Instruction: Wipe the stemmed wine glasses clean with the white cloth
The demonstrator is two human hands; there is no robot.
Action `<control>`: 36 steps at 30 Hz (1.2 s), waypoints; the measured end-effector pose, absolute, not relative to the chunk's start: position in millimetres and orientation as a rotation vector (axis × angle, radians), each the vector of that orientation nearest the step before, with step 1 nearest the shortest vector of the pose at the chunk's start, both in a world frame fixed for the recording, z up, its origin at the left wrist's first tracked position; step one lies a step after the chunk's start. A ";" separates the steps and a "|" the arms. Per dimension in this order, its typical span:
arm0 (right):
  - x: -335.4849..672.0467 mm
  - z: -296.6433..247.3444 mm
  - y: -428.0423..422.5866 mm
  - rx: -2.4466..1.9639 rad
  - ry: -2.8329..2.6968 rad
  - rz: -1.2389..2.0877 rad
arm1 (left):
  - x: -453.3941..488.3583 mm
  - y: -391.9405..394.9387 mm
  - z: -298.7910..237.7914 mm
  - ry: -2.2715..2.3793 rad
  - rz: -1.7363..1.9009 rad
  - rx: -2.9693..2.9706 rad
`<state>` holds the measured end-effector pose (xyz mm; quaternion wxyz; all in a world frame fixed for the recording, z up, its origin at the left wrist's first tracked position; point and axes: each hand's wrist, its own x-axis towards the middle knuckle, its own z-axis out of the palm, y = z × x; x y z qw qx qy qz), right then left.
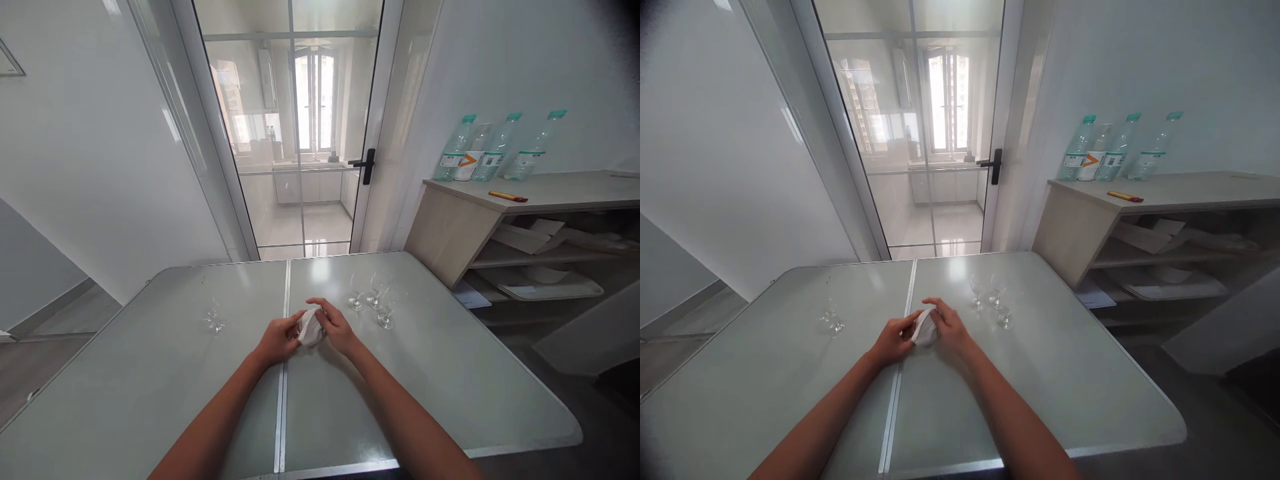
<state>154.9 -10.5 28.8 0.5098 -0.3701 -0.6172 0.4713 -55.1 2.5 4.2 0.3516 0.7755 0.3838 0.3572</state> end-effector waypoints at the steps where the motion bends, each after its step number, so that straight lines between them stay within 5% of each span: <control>1: 152.3 26.4 -8.6 -0.945 -1.387 1.151 | -53.5 1.4 2.7 1.061 0.947 2.143; 5: 151.2 28.0 -8.2 -0.983 -1.294 1.159 | -48.1 -2.6 0.4 1.197 0.998 2.333; 22: 158.8 20.4 -12.6 -0.842 -1.770 0.728 | -39.9 3.5 8.7 0.731 0.786 1.366; 36: 158.9 18.1 4.6 -0.789 -1.511 1.022 | -29.5 -3.8 3.6 1.016 0.985 1.811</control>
